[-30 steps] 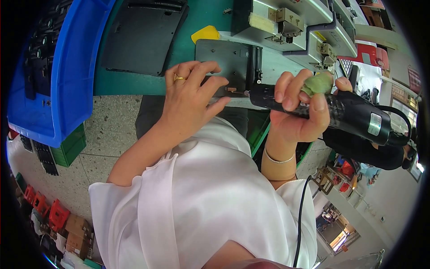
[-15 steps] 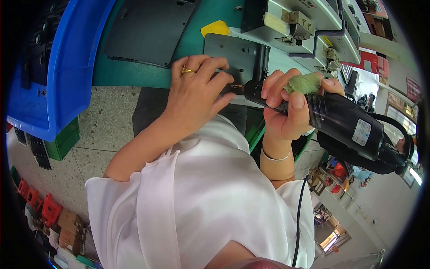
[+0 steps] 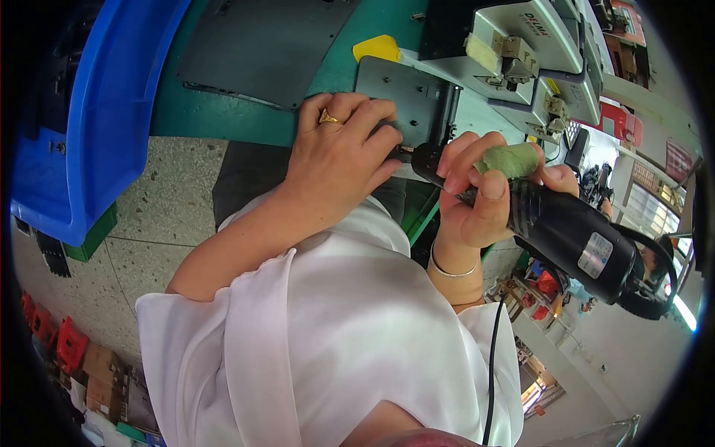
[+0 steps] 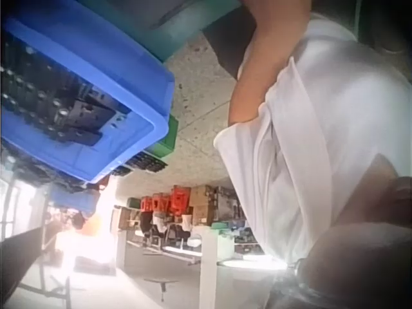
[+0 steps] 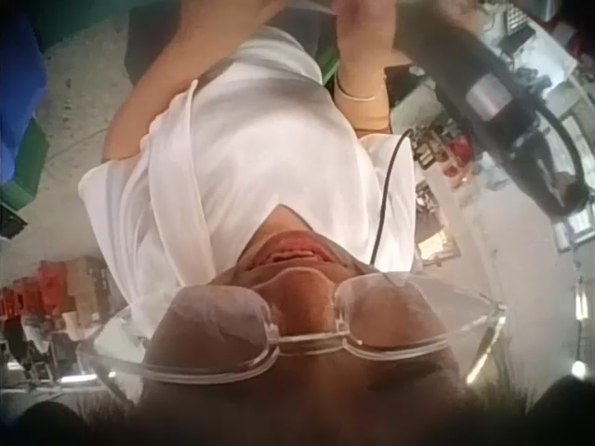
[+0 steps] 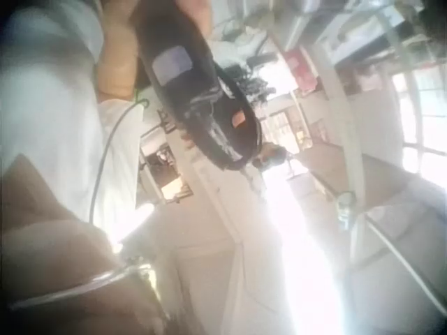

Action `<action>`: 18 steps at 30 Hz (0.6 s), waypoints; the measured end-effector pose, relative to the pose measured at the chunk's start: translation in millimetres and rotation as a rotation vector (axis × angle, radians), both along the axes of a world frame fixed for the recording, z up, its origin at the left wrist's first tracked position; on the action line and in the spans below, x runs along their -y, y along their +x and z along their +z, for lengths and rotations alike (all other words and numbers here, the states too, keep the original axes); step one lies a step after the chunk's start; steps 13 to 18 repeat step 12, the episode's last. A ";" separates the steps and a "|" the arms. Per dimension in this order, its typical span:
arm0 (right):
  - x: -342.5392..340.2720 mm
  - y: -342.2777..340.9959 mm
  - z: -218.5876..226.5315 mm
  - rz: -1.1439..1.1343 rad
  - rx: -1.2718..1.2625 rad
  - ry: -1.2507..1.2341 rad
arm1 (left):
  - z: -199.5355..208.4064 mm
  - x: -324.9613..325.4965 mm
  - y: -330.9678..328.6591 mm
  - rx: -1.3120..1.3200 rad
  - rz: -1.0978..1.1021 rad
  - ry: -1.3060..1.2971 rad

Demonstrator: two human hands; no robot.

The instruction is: The person assembles small electronic components by hand, securing them into black plastic casings with an electric screwdriver at a factory workbench.

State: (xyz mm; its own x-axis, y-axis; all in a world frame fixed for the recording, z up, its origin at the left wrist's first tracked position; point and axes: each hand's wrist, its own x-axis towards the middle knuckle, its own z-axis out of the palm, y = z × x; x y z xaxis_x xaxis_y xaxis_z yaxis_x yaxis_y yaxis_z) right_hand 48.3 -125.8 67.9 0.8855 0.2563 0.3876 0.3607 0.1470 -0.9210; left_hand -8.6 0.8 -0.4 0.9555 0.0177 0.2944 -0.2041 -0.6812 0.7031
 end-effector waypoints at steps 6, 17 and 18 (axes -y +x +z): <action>-5.3 3.9 -11.8 -0.087 0.113 0.148 | 2.5 -2.8 2.4 -0.012 -0.012 0.024; 4.3 0.0 -12.0 0.043 0.266 -0.008 | 11.1 2.1 5.0 0.008 -0.064 -0.009; 4.3 0.0 -12.0 0.043 0.266 -0.008 | 11.1 2.1 5.0 0.008 -0.064 -0.009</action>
